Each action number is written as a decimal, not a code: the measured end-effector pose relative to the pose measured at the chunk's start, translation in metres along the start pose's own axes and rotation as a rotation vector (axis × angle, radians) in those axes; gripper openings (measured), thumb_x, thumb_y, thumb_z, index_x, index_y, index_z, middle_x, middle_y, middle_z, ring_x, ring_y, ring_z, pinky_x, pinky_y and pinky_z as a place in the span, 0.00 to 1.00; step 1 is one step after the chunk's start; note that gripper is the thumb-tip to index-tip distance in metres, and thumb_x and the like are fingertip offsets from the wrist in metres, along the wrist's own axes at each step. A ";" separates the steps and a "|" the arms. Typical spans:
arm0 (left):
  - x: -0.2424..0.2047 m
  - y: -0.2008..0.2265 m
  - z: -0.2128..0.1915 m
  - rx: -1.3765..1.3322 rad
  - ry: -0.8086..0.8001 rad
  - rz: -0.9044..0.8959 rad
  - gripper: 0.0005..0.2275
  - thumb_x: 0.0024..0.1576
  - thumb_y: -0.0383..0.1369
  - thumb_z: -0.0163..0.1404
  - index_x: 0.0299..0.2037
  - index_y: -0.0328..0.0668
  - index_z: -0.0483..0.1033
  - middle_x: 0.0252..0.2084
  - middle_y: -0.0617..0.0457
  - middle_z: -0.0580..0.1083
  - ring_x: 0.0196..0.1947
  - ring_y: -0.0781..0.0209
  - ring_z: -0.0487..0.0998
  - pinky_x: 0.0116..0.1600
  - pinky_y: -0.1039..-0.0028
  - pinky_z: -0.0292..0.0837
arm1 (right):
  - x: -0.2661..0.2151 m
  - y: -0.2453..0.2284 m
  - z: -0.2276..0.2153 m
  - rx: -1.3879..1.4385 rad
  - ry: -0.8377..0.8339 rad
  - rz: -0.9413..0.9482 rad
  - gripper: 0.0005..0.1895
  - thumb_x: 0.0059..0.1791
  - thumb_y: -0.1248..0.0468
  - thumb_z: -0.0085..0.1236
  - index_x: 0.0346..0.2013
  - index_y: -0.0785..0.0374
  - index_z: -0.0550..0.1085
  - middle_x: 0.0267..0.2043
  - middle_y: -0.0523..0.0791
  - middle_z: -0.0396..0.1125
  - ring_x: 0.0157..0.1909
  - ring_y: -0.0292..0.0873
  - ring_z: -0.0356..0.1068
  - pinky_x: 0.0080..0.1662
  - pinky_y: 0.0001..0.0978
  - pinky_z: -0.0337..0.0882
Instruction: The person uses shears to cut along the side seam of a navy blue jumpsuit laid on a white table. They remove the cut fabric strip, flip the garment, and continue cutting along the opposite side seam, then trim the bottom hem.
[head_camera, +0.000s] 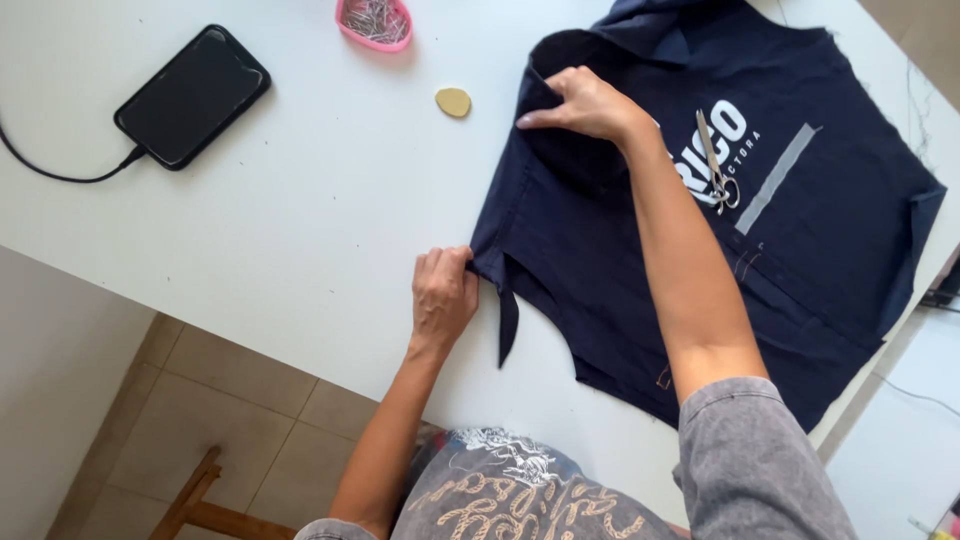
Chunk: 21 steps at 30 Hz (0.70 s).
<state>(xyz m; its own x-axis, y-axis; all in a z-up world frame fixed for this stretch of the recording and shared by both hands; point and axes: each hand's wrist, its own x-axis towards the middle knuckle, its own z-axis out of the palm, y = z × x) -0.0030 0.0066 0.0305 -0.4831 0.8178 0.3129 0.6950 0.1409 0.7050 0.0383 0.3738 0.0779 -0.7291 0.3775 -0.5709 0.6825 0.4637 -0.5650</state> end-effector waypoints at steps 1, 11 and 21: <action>0.000 -0.001 0.000 -0.003 -0.006 0.004 0.11 0.55 0.18 0.48 0.45 0.39 0.72 0.36 0.49 0.72 0.36 0.46 0.69 0.46 0.59 0.64 | 0.002 0.000 -0.001 0.004 0.003 0.005 0.27 0.52 0.45 0.74 0.24 0.58 0.70 0.24 0.35 0.58 0.27 0.32 0.53 0.33 0.33 0.56; 0.003 0.004 -0.006 0.041 0.032 -0.021 0.10 0.59 0.15 0.46 0.43 0.42 0.73 0.39 0.50 0.72 0.38 0.47 0.68 0.47 0.58 0.63 | 0.010 0.020 -0.002 0.026 -0.022 -0.153 0.10 0.53 0.55 0.72 0.41 0.56 0.81 0.35 0.34 0.71 0.36 0.28 0.64 0.42 0.26 0.65; 0.014 0.010 -0.026 -0.165 -0.033 -0.135 0.09 0.58 0.15 0.44 0.42 0.35 0.72 0.45 0.41 0.69 0.46 0.41 0.69 0.57 0.57 0.65 | 0.020 0.037 0.046 -0.108 0.468 -0.573 0.37 0.47 0.63 0.84 0.65 0.72 0.74 0.63 0.60 0.74 0.65 0.59 0.72 0.66 0.43 0.66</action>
<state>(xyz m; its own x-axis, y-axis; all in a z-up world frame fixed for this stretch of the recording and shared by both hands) -0.0169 0.0052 0.0585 -0.5464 0.8157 0.1899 0.5278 0.1593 0.8343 0.0516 0.3619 0.0181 -0.9313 0.3432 0.1221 0.1974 0.7572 -0.6226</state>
